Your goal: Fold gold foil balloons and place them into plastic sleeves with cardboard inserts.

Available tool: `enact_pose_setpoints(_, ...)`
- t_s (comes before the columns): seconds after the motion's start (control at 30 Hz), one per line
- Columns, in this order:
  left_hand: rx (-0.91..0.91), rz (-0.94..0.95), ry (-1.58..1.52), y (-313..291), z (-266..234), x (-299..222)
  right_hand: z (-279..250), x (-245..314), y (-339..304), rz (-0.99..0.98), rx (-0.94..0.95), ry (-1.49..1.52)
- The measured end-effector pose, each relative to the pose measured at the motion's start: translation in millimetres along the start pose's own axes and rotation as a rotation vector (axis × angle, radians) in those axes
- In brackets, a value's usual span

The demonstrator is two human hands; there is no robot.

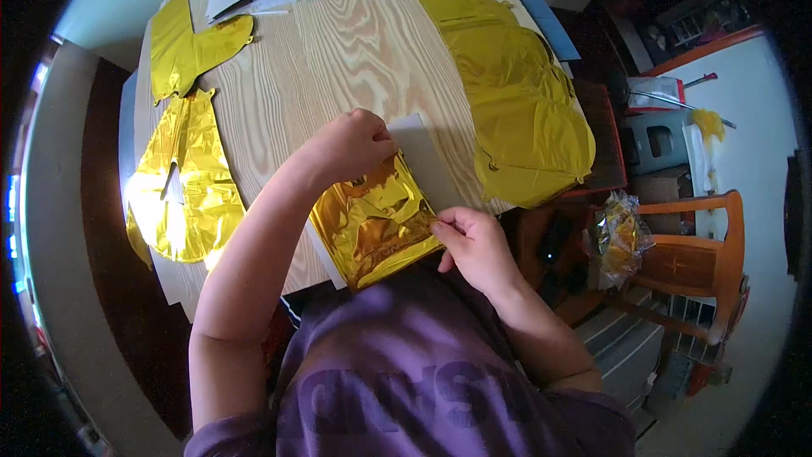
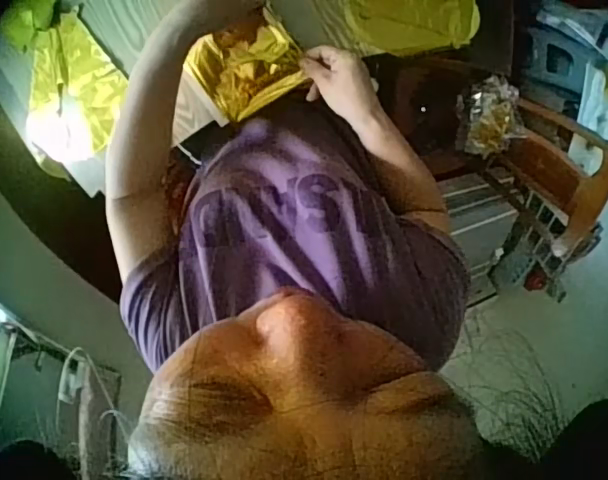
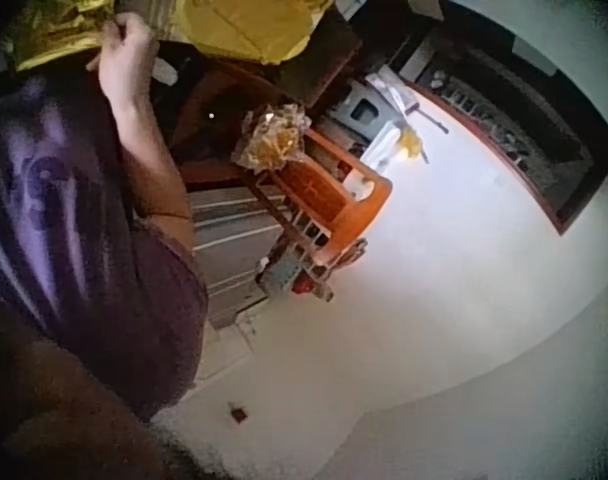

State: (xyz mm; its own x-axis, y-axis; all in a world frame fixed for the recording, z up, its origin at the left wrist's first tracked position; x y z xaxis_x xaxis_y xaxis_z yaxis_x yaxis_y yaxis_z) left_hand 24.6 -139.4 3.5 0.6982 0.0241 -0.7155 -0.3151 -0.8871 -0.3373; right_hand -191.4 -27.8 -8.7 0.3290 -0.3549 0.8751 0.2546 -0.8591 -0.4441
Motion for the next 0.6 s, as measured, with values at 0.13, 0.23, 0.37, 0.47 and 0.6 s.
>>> enact_pose_setpoints(0.13, 0.039, -0.142, 0.059, 2, -2, -7, -1, -2, 2, 0.018, -0.005, 0.002)
enact_pose_setpoints(0.23, 0.060, -0.177, 0.074, 5, -2, -7, -2, -5, 2, 0.025, 0.014, 0.012)
enact_pose_setpoints(0.37, 0.053, -0.119, 0.159, 6, -3, -7, -3, -2, 3, 0.070, 0.054, 0.031)
enact_pose_setpoints(0.47, -0.021, -0.068, 0.198, 6, 1, -4, -4, 5, 2, 0.052, 0.021, -0.004)
enact_pose_setpoints(0.6, -0.084, -0.139, 0.199, -2, 1, -23, -7, 18, 2, -0.049, -0.033, -0.181)
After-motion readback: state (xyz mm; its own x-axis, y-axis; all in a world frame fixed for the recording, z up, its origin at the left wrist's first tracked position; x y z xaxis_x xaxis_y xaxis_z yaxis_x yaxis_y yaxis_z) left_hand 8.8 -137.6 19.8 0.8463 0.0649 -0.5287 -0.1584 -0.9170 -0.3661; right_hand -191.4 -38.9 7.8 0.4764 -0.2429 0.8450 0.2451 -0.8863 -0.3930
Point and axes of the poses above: each hand's wrist, its own y-axis towards the middle knuckle, its own z-axis out of the palm, x = y × z, the point moved 3 cm from there along y, towards the middle knuckle, and after that the axes turned 4 degrees about -y, right-handed, at the moved point
